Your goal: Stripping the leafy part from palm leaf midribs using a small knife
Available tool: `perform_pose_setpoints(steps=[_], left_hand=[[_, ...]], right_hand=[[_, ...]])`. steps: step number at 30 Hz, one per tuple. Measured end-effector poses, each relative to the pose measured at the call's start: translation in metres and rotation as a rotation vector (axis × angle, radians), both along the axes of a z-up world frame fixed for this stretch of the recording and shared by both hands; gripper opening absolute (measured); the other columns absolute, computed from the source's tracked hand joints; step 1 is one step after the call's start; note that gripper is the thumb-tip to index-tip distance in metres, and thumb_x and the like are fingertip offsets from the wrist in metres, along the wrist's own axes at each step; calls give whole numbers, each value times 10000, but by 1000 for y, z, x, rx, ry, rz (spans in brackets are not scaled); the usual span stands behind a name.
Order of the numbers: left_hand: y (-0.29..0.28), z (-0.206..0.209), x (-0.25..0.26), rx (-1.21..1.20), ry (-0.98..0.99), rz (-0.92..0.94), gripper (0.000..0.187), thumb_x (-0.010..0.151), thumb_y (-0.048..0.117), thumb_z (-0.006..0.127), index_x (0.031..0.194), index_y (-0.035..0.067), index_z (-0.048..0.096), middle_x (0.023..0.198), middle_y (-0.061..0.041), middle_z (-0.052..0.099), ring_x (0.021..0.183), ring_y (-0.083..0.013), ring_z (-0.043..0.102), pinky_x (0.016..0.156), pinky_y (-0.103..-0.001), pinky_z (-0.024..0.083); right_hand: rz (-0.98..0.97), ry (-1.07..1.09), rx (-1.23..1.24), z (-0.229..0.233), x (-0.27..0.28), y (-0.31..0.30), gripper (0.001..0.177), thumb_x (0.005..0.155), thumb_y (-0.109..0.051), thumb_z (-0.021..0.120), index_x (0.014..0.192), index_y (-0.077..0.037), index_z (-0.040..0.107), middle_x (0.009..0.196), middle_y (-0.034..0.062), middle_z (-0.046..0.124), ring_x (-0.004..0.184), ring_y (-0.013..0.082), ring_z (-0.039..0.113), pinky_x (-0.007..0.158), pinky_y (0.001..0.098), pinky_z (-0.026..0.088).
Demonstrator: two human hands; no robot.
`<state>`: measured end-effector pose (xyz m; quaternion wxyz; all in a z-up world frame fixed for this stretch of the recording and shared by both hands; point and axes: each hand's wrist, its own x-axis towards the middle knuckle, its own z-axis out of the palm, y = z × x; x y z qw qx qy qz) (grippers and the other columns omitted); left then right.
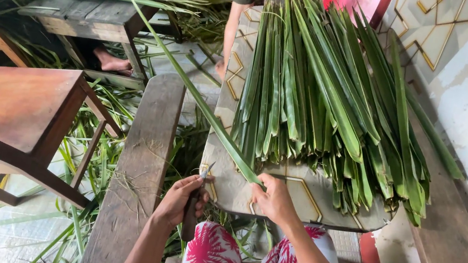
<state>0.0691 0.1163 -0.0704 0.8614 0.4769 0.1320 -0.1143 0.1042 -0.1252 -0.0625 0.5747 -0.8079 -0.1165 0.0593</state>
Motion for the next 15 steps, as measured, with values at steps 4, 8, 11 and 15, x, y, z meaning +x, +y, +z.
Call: perform_pose_setpoints(steps=[4, 8, 11, 15], left_hand=[[-4, 3, -1, -21, -43, 4, 262, 958, 161, 539, 1124, -15, 640, 606, -245, 580, 384, -228, 478, 327, -362, 435], [-8, 5, -2, -54, -127, 14, 298, 963, 181, 537, 1172, -10, 628, 594, -213, 556, 380, -203, 456, 327, -344, 438], [-9, 10, -4, -55, -154, 62, 319, 962, 186, 540, 1202, -6, 621, 627, -211, 559, 398, -203, 460, 335, -346, 445], [-16, 1, -3, -7, -182, 133, 344, 946, 167, 588, 1230, -27, 587, 665, -179, 549, 402, -155, 442, 316, -319, 439]], right_hand=[[-57, -151, -113, -15, 14, 13, 145, 844, -193, 647, 752, -82, 659, 514, 79, 650, 561, 224, 668, 575, 356, 524], [-47, -124, -35, -7, 18, 44, 163, 860, -158, 620, 729, -68, 653, 494, 65, 630, 491, 189, 601, 529, 314, 499], [-41, -129, -135, -20, 19, 47, 167, 865, -201, 622, 764, -71, 650, 516, 113, 626, 521, 262, 615, 531, 380, 482], [-46, -137, -152, -27, 14, 49, 171, 857, -196, 622, 768, -52, 645, 540, 156, 619, 520, 287, 610, 521, 389, 463]])
